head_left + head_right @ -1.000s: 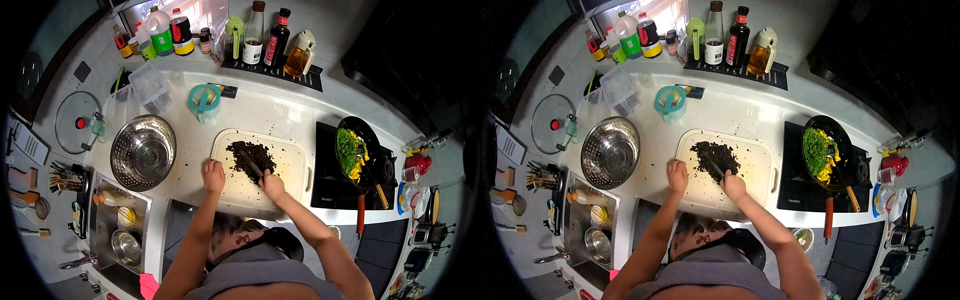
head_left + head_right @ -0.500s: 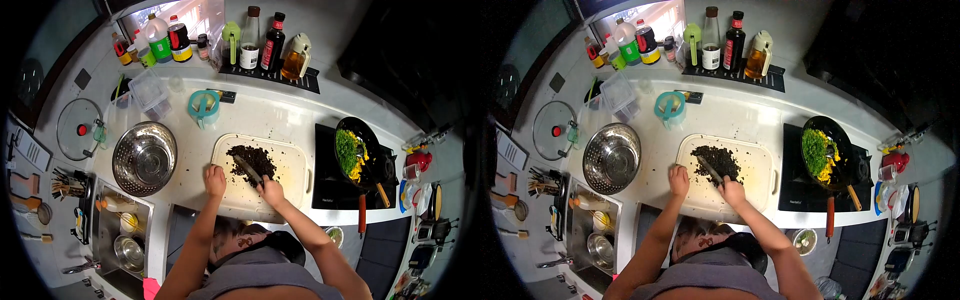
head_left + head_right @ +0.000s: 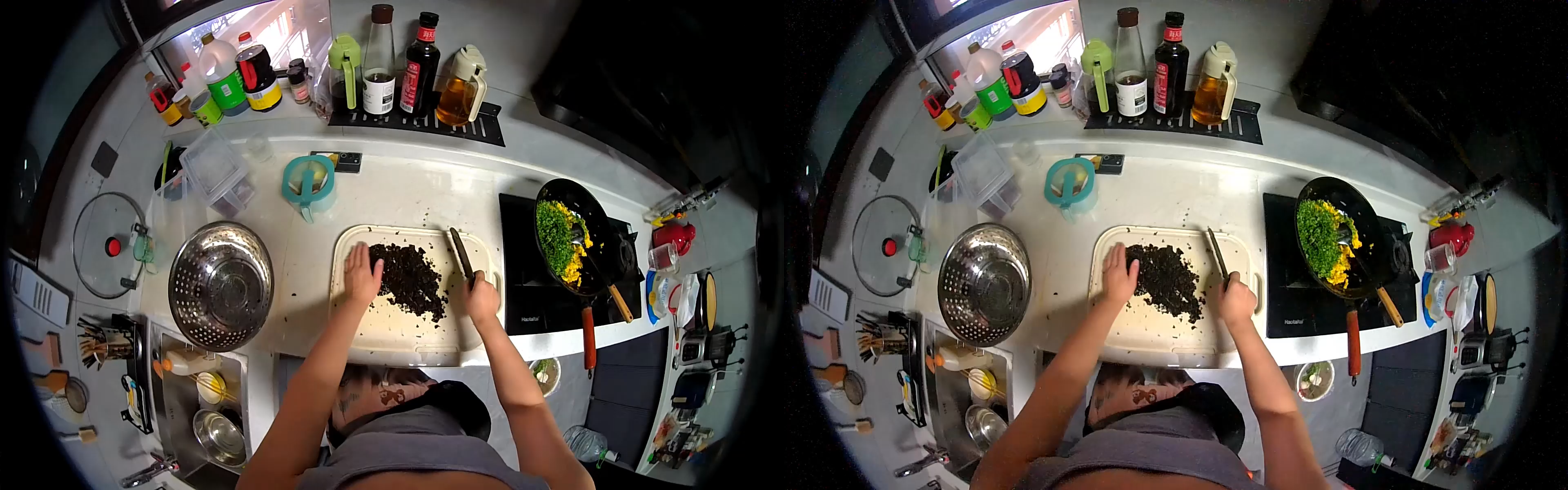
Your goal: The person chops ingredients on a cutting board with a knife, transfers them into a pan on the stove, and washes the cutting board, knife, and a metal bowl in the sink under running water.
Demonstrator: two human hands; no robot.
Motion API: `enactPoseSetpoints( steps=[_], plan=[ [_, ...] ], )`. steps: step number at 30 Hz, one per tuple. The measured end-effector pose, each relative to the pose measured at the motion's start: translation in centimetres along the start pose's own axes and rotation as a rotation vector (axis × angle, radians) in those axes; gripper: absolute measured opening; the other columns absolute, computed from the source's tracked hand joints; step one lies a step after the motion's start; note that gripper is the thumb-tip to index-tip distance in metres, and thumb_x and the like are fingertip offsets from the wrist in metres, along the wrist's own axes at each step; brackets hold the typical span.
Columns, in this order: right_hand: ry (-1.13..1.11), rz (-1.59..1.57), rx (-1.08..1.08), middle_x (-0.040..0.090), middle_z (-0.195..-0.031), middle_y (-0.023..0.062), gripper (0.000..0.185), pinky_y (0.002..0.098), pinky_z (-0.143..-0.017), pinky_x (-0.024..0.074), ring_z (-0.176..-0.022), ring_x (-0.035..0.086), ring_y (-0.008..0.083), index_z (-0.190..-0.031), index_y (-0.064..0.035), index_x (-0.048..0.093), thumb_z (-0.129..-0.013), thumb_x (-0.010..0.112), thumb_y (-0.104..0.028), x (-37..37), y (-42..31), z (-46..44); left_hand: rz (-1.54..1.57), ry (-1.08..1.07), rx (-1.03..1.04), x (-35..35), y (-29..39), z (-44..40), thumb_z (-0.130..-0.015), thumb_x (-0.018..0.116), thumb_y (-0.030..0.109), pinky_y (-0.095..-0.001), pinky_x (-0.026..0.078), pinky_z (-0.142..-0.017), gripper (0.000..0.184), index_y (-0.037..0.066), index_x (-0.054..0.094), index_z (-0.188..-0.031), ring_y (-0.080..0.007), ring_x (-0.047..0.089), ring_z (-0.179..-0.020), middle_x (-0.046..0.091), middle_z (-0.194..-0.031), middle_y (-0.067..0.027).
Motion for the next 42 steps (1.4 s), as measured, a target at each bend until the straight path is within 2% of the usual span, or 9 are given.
enactPoseSetpoints(
  steps=[5, 9, 11, 15, 18, 20, 24, 27, 42],
  plan=[
    [-0.055, 0.054, -0.012, 0.061, -0.064, 0.0180, 0.023, 0.0435, -0.054, 0.0490, -0.059, 0.061, 0.0340, -0.086, -0.0040, 0.048, -0.081, 0.055, -0.025, 1.4, -0.4, -1.0, 0.365, -0.251, 0.244, 1.6, 4.9, 0.9, -0.090, 0.046, 0.028, -0.0385, 0.029, -0.104, 0.047, 0.002, 0.042, -0.128, -0.0310, 0.037, -0.125, 0.041, -0.134, -0.0160],
    [-0.084, -0.043, -0.221, 0.060, -0.061, 0.0183, 0.023, 0.0439, -0.054, 0.0487, -0.057, 0.060, 0.0354, -0.088, -0.0041, 0.050, -0.080, 0.056, -0.025, 2.9, -3.7, -1.5, 0.610, -0.222, 0.307, -1.0, 6.2, 1.7, -0.089, 0.050, 0.019, -0.0359, 0.039, -0.097, 0.030, 0.004, 0.057, -0.113, -0.0289, 0.049, -0.114, 0.054, -0.121, -0.0125],
    [-0.114, -0.056, -0.346, 0.059, -0.061, 0.0166, 0.022, 0.0431, -0.055, 0.0485, -0.057, 0.060, 0.0340, -0.087, -0.0044, 0.050, -0.080, 0.056, -0.025, 3.7, -5.9, -1.8, 0.593, -0.042, 0.250, -2.9, 5.0, 1.2, -0.090, 0.047, 0.017, -0.0343, 0.044, -0.090, 0.024, 0.003, 0.064, -0.100, -0.0268, 0.056, -0.105, 0.062, -0.109, -0.0097],
    [-0.231, 0.014, -0.560, 0.060, -0.062, 0.0145, 0.022, 0.0420, -0.054, 0.0484, -0.057, 0.060, 0.0321, -0.086, -0.0049, 0.050, -0.080, 0.056, -0.025, 4.2, -9.7, -1.1, 0.648, 0.043, -0.040, -4.5, 0.8, 1.7, -0.093, 0.044, 0.017, -0.0315, 0.045, -0.086, 0.026, 0.000, 0.062, -0.101, -0.0241, 0.058, -0.100, 0.062, -0.106, -0.0123],
    [-0.299, 0.018, -0.648, 0.060, -0.062, 0.0140, 0.020, 0.0416, -0.053, 0.0484, -0.059, 0.061, 0.0311, -0.084, -0.0041, 0.049, -0.079, 0.055, -0.023, 3.0, -11.0, 0.8, 0.591, 0.079, -0.076, -5.5, -0.4, 2.6, -0.092, 0.044, 0.016, -0.0319, 0.043, -0.088, 0.026, -0.001, 0.058, -0.106, -0.0263, 0.056, -0.102, 0.059, -0.109, -0.0137],
    [-0.322, 0.006, -0.575, 0.060, -0.063, 0.0146, 0.021, 0.0419, -0.053, 0.0484, -0.060, 0.061, 0.0308, -0.084, -0.0035, 0.049, -0.079, 0.055, -0.023, 2.3, -10.5, 1.8, 0.547, 0.027, -0.116, -5.5, -0.5, 3.6, -0.090, 0.047, 0.017, -0.0340, 0.041, -0.091, 0.028, -0.001, 0.054, -0.112, -0.0285, 0.053, -0.106, 0.055, -0.115, -0.0151],
    [-0.392, -0.016, -0.435, 0.059, -0.060, 0.0170, 0.024, 0.0429, -0.055, 0.0492, -0.058, 0.060, 0.0341, -0.085, 0.0001, 0.048, -0.079, 0.057, -0.022, 2.0, -9.8, 3.4, 0.250, -0.068, 0.124, -4.2, 1.4, 5.7, -0.082, 0.058, 0.023, -0.0418, 0.036, -0.096, 0.048, 0.001, 0.045, -0.123, -0.0342, 0.040, -0.118, 0.042, -0.129, -0.0166],
    [-0.351, -0.085, -0.394, 0.058, -0.056, 0.0177, 0.026, 0.0432, -0.053, 0.0491, -0.053, 0.058, 0.0364, -0.085, 0.0019, 0.048, -0.079, 0.057, -0.022, 4.6, -9.1, 4.2, 0.197, -0.086, 0.176, -4.1, 3.0, 6.5, -0.081, 0.060, 0.018, -0.0407, 0.035, -0.097, 0.050, -0.001, 0.043, -0.124, -0.0352, 0.042, -0.117, 0.042, -0.129, -0.0186],
    [-0.325, -0.055, -0.416, 0.058, -0.058, 0.0199, 0.026, 0.0440, -0.049, 0.0493, -0.053, 0.060, 0.0355, -0.090, 0.0023, 0.047, -0.080, 0.055, -0.020, 5.7, -10.6, 5.4, 0.159, 0.091, 0.213, -4.5, 2.7, 6.9, -0.078, 0.061, 0.010, -0.0377, 0.044, -0.086, 0.022, 0.002, 0.063, -0.098, -0.0290, 0.053, -0.099, 0.058, -0.108, -0.0109]
  ],
)
Point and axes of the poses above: each hand's wrist, its own z-axis away from the middle knuckle, its own x-axis out of the palm, y = z × x, the point moved 9 cm from there along -z, towards the middle knuckle
